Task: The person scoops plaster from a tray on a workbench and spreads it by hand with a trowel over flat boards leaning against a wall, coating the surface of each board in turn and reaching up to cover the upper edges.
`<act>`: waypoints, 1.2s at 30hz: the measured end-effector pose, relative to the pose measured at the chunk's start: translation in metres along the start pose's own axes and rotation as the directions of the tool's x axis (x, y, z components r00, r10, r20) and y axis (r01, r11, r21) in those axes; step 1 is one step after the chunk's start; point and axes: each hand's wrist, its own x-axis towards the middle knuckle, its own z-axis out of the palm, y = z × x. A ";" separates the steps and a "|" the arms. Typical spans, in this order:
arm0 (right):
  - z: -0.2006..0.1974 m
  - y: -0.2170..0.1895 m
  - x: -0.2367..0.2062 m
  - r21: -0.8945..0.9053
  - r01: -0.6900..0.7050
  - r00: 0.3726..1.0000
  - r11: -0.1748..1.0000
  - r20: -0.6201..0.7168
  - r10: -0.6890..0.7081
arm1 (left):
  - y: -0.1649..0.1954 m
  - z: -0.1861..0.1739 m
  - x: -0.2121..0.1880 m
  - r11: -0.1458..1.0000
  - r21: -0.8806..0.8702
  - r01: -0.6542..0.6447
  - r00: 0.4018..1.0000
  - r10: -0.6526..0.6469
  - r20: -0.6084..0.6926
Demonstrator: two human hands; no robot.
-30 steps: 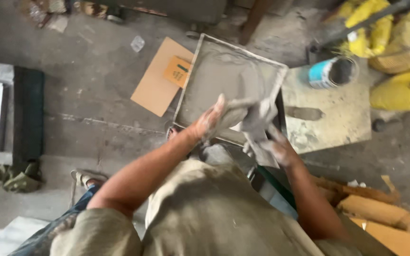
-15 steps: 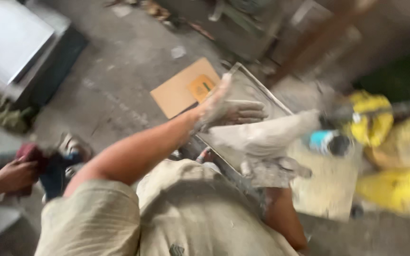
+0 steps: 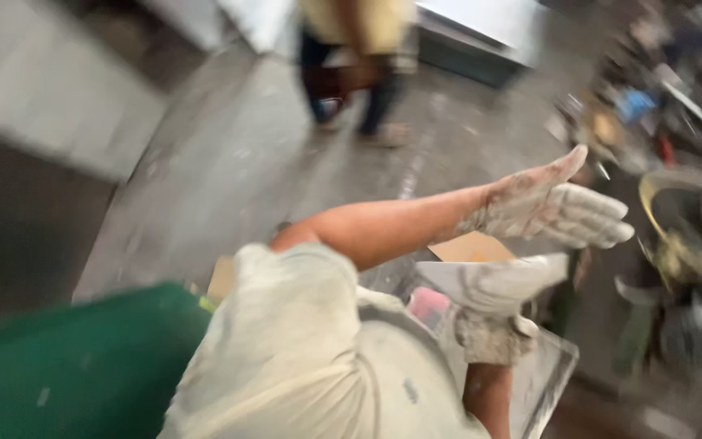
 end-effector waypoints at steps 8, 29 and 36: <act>0.141 0.100 0.133 -0.657 0.096 0.890 0.748 0.393 0.231 | 0.108 0.024 -0.350 0.761 0.280 -0.586 0.636 0.645 -0.423; 0.542 0.478 0.415 0.358 0.932 -0.319 0.057 0.736 0.597 | 0.243 0.090 -0.612 -0.037 -0.004 -0.999 -0.036 0.987 -0.156; 0.526 0.602 0.479 0.368 0.800 -0.582 0.474 0.671 0.460 | 0.284 0.123 -0.706 -0.287 0.483 -0.827 -0.376 0.921 -0.097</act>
